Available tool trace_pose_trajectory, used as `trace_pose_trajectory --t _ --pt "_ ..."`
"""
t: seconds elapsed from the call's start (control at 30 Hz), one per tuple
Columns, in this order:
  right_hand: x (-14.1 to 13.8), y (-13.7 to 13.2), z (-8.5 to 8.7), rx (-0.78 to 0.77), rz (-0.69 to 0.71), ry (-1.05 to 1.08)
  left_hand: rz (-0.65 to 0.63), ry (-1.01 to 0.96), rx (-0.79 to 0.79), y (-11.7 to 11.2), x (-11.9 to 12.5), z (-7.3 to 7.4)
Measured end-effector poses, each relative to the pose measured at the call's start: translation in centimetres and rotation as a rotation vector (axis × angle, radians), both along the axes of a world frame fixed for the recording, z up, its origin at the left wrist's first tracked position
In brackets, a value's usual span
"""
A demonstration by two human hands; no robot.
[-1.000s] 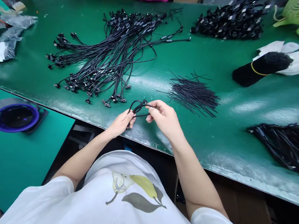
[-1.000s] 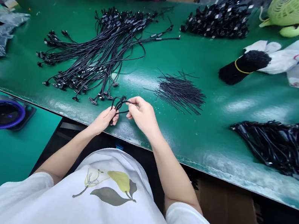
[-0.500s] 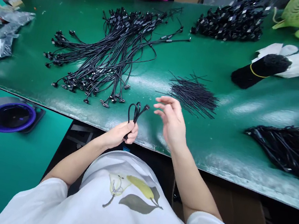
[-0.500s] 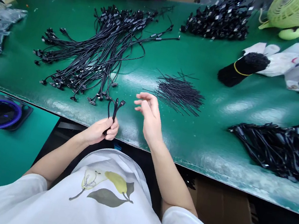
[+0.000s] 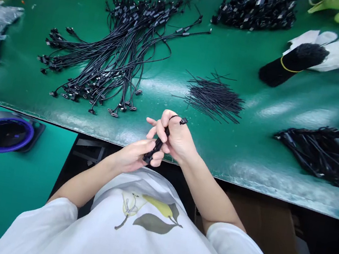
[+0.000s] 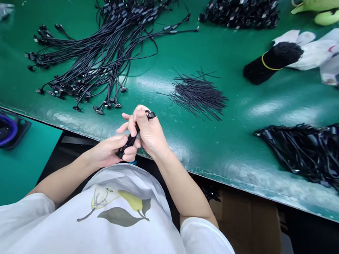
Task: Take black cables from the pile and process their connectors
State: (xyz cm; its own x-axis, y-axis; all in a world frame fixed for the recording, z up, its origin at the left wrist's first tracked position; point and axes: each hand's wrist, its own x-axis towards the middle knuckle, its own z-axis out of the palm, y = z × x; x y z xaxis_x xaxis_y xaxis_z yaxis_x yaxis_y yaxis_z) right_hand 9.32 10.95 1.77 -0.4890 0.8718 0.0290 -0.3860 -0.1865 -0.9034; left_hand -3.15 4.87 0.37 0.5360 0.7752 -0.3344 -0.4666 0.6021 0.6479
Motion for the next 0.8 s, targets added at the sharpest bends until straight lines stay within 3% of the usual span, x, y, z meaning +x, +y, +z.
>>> trace_pose_trajectory --t 0.13,0.2,0.27,0.33,0.43,0.5,0.63,0.8 --pt "0.7 0.8 -0.2 0.008 0.075 -0.118 0.042 0.056 0.030 0.2 0.1 0.0" --pt "1.7 1.3 0.0 0.099 -0.029 -0.231 0.099 0.147 0.086 0.3 0.0 -0.3" --pt "3.0 1.5 0.6 0.338 -0.176 -0.400 0.152 0.230 0.104 0.5 -0.2 -0.7" --pt "4.2 1.4 1.0 0.694 -0.171 -0.602 0.160 0.323 0.139 0.7 -0.7 -0.9" --pt "5.2 0.6 0.8 1.205 0.096 -0.919 0.038 0.573 0.311 1.1 -1.4 -0.6" --pt "5.4 0.1 0.0 1.400 0.231 -1.092 -0.110 0.737 0.416 1.0 -1.7 0.1" --pt "5.8 -0.3 -1.1 1.514 0.401 -1.180 -0.324 0.821 0.453 0.4 -2.1 1.3" --pt "6.3 -0.5 -2.1 1.542 0.355 -1.159 -0.375 0.920 0.546 0.7 -2.2 0.4"
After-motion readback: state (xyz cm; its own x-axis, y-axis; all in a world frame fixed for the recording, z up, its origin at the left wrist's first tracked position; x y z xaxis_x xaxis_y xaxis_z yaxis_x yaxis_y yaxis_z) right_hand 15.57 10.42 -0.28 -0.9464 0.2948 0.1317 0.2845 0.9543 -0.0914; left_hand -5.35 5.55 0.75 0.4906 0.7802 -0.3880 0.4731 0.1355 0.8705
